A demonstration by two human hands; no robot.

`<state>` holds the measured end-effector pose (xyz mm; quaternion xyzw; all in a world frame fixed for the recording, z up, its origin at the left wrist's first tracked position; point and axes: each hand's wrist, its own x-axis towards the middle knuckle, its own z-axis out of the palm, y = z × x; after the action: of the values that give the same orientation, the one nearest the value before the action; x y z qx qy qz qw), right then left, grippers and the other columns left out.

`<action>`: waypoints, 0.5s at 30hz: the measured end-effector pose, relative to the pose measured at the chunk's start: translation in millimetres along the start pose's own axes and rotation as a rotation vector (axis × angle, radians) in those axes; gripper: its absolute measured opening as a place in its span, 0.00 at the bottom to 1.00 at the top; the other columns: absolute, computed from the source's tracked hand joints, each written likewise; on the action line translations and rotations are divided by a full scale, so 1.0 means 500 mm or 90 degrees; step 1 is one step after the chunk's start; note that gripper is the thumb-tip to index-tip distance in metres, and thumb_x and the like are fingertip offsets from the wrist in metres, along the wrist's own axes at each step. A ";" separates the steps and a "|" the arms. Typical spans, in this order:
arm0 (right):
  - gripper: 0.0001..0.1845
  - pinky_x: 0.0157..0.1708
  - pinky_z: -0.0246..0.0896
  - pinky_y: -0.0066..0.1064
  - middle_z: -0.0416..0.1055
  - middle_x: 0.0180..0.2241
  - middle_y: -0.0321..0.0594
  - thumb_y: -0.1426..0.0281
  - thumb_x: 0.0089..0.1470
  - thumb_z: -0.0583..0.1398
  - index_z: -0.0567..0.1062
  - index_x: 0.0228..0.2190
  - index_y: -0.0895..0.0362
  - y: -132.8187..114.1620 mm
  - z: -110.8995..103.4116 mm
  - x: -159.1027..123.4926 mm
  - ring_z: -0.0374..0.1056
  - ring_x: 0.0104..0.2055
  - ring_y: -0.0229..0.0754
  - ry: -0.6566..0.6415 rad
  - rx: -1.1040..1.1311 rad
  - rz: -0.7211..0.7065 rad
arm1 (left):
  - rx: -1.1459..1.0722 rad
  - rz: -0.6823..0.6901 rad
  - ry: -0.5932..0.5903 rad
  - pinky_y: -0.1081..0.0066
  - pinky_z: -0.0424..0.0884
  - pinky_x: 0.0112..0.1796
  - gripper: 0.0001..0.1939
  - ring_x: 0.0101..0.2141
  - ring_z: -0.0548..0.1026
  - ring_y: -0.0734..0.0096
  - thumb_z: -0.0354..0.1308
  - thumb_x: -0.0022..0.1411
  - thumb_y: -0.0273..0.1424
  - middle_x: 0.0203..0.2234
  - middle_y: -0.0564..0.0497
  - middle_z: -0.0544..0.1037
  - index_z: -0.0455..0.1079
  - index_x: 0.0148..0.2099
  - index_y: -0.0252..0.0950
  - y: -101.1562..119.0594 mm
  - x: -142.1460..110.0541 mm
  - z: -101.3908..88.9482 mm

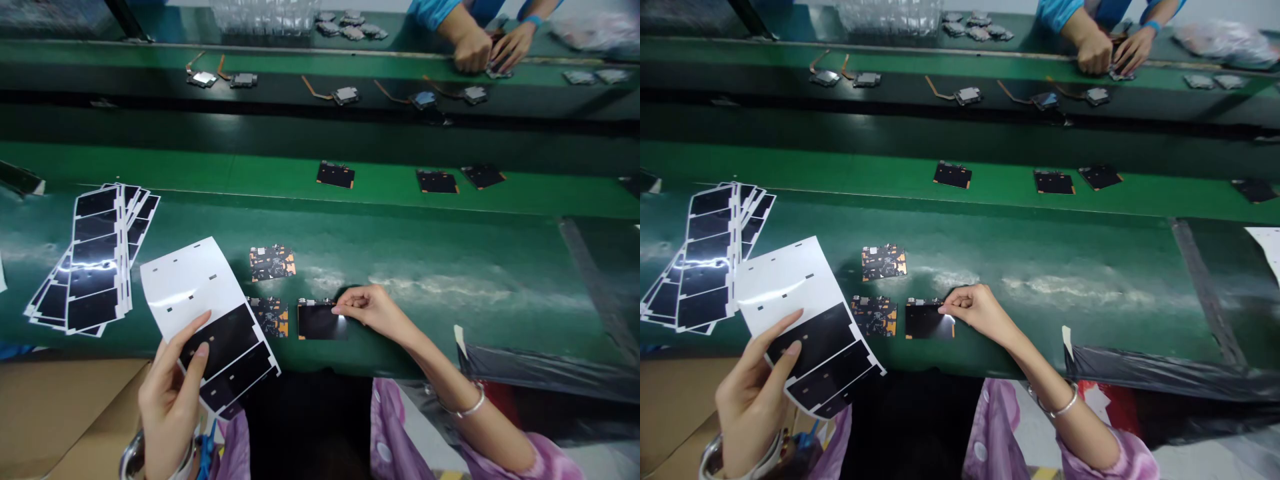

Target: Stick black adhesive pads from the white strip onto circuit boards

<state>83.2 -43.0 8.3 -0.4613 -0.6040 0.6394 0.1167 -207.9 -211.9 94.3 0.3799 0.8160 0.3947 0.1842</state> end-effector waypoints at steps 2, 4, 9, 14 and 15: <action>0.21 0.18 0.53 0.25 0.71 0.19 0.34 0.53 0.52 0.69 0.80 0.28 0.60 0.000 0.001 -0.002 0.65 0.19 0.34 -0.002 0.004 0.002 | 0.002 -0.002 -0.002 0.72 0.58 0.23 0.19 0.20 0.54 0.78 0.61 0.64 0.41 0.41 0.54 0.80 0.76 0.56 0.43 0.001 0.000 0.001; 0.20 0.19 0.54 0.26 0.72 0.19 0.35 0.53 0.52 0.69 0.80 0.28 0.59 0.001 0.004 -0.005 0.65 0.19 0.34 -0.001 0.000 0.004 | 0.002 -0.008 0.001 0.72 0.58 0.23 0.19 0.20 0.55 0.78 0.61 0.64 0.41 0.40 0.54 0.79 0.77 0.56 0.44 0.003 0.000 0.002; 0.19 0.20 0.54 0.26 0.73 0.19 0.35 0.55 0.54 0.69 0.81 0.28 0.59 0.003 0.006 -0.010 0.67 0.19 0.34 0.005 -0.009 -0.002 | -0.011 -0.029 0.018 0.72 0.59 0.24 0.19 0.20 0.55 0.79 0.64 0.63 0.41 0.44 0.56 0.81 0.77 0.55 0.45 0.008 -0.001 0.004; 0.18 0.20 0.54 0.26 0.73 0.19 0.35 0.55 0.54 0.69 0.80 0.28 0.59 0.005 0.005 -0.007 0.67 0.19 0.34 0.001 -0.004 0.008 | 0.009 -0.018 0.025 0.72 0.60 0.23 0.18 0.19 0.55 0.80 0.64 0.62 0.41 0.39 0.57 0.81 0.78 0.53 0.44 0.007 0.002 0.005; 0.18 0.20 0.54 0.26 0.72 0.19 0.35 0.56 0.54 0.69 0.80 0.28 0.59 0.005 0.005 -0.006 0.66 0.19 0.34 0.002 -0.004 0.009 | 0.024 -0.010 0.029 0.72 0.60 0.23 0.18 0.19 0.55 0.79 0.63 0.63 0.42 0.37 0.57 0.81 0.78 0.53 0.43 0.007 0.002 0.005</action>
<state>84.1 -47.5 7.1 -0.4673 -0.6023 0.6375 0.1118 -205.3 -208.3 95.3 0.3677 0.8302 0.3866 0.1618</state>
